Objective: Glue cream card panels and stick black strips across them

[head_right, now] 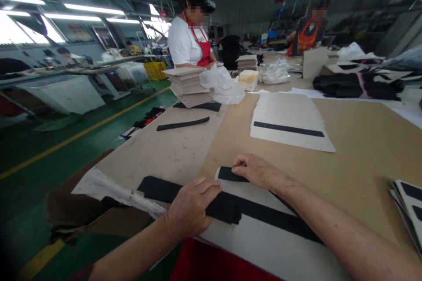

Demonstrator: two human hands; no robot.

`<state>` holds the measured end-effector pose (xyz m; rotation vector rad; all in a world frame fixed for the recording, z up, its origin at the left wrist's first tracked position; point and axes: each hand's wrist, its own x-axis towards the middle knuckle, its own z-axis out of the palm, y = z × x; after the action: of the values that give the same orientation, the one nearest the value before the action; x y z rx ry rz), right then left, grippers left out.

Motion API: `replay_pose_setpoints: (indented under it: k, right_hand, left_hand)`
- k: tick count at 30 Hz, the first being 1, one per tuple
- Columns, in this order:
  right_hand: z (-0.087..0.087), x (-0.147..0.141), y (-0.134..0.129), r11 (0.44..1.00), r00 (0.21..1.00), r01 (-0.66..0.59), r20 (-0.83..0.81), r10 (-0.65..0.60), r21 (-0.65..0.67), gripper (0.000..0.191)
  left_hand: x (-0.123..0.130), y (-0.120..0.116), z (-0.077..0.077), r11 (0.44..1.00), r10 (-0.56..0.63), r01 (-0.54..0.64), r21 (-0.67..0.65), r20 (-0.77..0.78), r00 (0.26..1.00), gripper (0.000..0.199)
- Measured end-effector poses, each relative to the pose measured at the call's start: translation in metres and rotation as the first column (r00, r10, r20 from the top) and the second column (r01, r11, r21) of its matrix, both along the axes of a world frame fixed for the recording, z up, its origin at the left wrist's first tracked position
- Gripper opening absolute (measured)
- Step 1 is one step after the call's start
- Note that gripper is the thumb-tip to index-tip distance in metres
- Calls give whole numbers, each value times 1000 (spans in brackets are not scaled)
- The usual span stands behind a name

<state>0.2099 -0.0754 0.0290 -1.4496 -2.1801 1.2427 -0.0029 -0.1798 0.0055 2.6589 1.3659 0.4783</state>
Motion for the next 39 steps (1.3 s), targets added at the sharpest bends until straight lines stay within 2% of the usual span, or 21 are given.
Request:
replay_pose_setpoints:
  k: [10, 19, 26, 32, 35, 37, 39]
  right_hand:
    - [-3, -6, 3, 998, 995, -38, 99, 33, 44, 9]
    - [-6, -8, 6, 995, 993, -66, 100, 59, 71, 7]
    - [3, -10, 1, 995, 992, -60, 118, 50, 85, 1]
    - [4, -14, -2, 990, 989, -73, 139, 56, 120, 2]
    - [9, 1, 0, 992, 986, -64, 163, 45, 113, 14]
    - [16, 27, 2, 998, 986, -54, 159, 47, 41, 31]
    - [23, 66, 2, 997, 991, -47, 125, 54, -58, 44]
  left_hand:
    - [1, -1, 7, 999, 26, -27, -22, -63, 998, 32]
    - [3, 1, 9, 998, 49, -53, -42, -103, 994, 63]
    - [2, 2, 7, 998, 38, -42, -42, -87, 996, 59]
    - [3, 2, 7, 997, 53, -57, -60, -65, 996, 58]
    - [3, 3, 9, 997, 48, -53, -59, -76, 996, 57]
    - [3, 4, 10, 997, 45, -49, -55, -78, 996, 57]
    - [3, 5, 9, 997, 45, -49, -51, -74, 996, 58]
